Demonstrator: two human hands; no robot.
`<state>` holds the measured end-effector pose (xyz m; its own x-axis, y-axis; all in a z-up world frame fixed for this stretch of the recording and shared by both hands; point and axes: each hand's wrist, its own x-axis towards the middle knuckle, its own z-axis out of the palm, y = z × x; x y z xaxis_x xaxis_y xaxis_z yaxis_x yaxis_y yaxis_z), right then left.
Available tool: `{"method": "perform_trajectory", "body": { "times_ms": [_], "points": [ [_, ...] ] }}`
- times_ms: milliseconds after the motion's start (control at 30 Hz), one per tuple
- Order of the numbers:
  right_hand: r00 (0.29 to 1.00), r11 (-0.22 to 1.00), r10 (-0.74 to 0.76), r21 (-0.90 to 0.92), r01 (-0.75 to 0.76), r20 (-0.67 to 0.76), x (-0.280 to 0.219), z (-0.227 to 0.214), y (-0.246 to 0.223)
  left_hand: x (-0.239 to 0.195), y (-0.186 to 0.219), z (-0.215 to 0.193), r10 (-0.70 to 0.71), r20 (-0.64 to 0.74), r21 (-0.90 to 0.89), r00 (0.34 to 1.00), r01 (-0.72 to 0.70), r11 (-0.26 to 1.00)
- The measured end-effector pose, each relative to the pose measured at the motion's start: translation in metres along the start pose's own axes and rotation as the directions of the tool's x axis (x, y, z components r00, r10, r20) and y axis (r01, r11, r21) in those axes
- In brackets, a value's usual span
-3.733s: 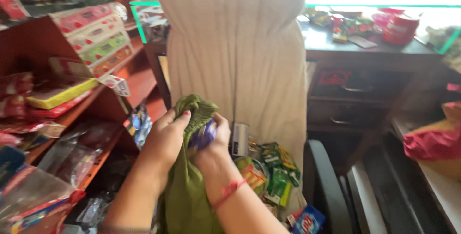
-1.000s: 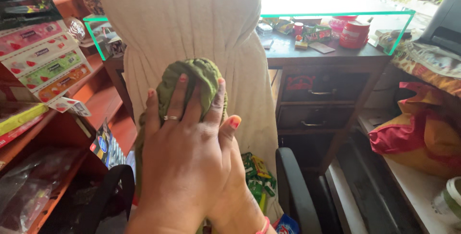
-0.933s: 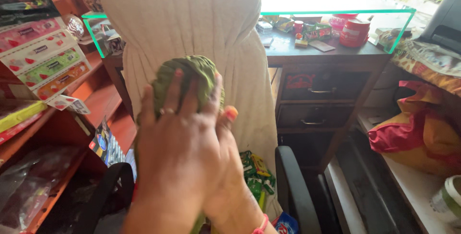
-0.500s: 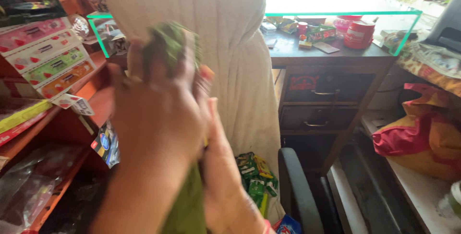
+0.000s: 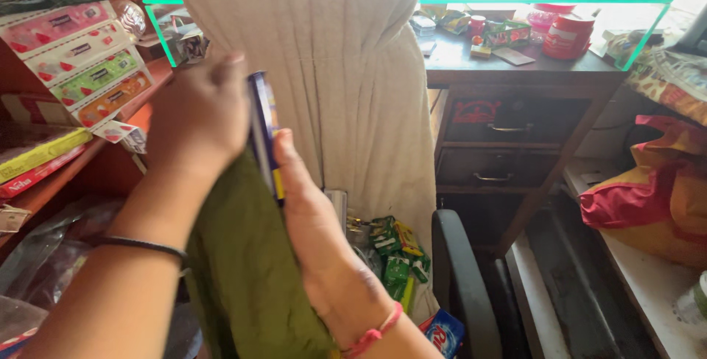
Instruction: The person repeatedly picks up small packaged items from a cluttered surface, wipes them with a green cloth, and places them onto a shelf. The person handles multiple items one at a time, moving between the surface and the shelf.
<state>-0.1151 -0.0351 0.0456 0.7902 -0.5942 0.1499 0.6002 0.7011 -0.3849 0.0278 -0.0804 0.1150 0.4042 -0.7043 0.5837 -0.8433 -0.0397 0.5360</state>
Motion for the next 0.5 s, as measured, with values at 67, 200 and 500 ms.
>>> {"method": "perform_trajectory", "body": {
  "times_ms": [67,200,500],
  "points": [
    [0.999,0.998,0.048,-0.03,-0.048,-0.022,0.002,-0.002,0.005,0.002,-0.028,0.005,-0.107,-0.058,-0.063,0.993,0.103,0.993],
    [0.992,0.891,-0.096,-0.452,0.048,-0.084,0.008,-0.004,0.011,-0.006,-0.084,-0.004,-0.373,-0.114,-0.167,0.921,0.352,0.921],
    [0.946,0.023,-0.29,-0.987,0.162,0.148,0.068,0.049,0.048,-0.051,-0.15,-0.096,-0.286,-0.19,0.398,0.939,0.34,0.852]
  ]
}}
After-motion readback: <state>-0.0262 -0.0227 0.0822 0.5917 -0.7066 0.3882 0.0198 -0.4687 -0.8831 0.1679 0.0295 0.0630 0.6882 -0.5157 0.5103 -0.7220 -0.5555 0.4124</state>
